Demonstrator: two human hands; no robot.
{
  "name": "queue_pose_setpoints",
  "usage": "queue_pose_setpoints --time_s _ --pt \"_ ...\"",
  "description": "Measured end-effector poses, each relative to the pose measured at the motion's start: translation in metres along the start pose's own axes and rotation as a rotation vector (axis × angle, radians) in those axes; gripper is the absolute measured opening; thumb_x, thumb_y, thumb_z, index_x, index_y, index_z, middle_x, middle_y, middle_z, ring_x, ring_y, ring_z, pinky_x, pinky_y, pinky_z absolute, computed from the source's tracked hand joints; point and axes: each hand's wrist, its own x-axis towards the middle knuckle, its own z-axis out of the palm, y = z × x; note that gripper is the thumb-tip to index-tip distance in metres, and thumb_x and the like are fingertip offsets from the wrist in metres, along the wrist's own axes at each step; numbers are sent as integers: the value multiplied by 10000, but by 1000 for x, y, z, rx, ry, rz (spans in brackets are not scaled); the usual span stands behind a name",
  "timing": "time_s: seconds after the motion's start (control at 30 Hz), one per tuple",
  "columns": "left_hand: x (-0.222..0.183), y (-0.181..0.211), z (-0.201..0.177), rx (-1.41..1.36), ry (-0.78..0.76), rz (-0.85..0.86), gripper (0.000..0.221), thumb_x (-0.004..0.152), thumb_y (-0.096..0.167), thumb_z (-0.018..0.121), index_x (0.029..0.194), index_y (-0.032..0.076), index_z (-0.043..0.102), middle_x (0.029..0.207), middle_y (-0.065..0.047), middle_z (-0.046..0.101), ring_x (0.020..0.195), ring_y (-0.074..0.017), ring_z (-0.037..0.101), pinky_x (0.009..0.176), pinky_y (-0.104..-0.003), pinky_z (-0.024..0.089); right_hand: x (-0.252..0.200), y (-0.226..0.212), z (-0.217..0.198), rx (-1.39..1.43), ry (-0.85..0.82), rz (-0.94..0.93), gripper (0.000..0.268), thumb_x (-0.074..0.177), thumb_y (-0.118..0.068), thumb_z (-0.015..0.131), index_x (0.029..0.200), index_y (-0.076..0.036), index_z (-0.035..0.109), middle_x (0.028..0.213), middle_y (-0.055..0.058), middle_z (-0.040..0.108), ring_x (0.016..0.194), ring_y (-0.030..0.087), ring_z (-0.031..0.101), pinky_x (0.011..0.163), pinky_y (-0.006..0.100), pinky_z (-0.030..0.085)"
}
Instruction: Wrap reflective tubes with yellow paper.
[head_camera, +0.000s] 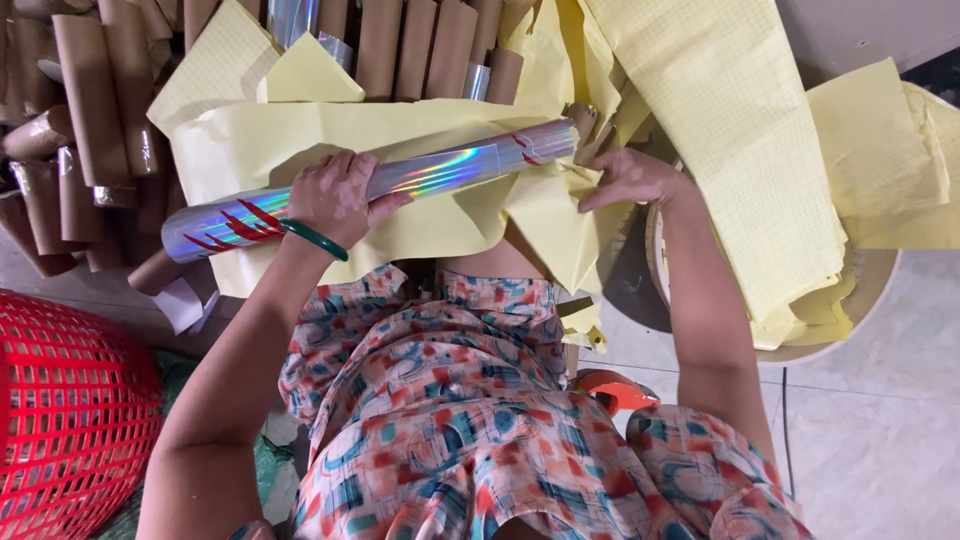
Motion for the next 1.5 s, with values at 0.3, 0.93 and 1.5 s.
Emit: queue_pose_setpoints --time_s 0.3,0.93,1.5 --pt "11 32 11 -52 -11 53 667 862 679 710 1009 31 656 932 -140 705 865 -310 720 746 -428 589 -40 -6 15 -743 198 -224 349 839 -282 792 1112 -69 747 1083 148 710 1125 337 615 1024 462 449" --pt "6 25 12 -32 -45 1 754 889 713 668 1112 -8 672 1014 -169 693 924 -340 704 797 -448 575 -136 -136 69 -1404 -325 197 227 1012 -189 537 1065 -244 751 1205 1 676 1276 207 581 1233 401 339" --pt "-16 21 9 -80 41 -25 756 919 705 657 1116 -25 657 1032 -190 703 944 -317 706 799 -426 578 -73 -101 83 -1233 756 -737 113 965 -107 730 1052 -166 771 1079 -15 768 909 163 647 814 360 524"
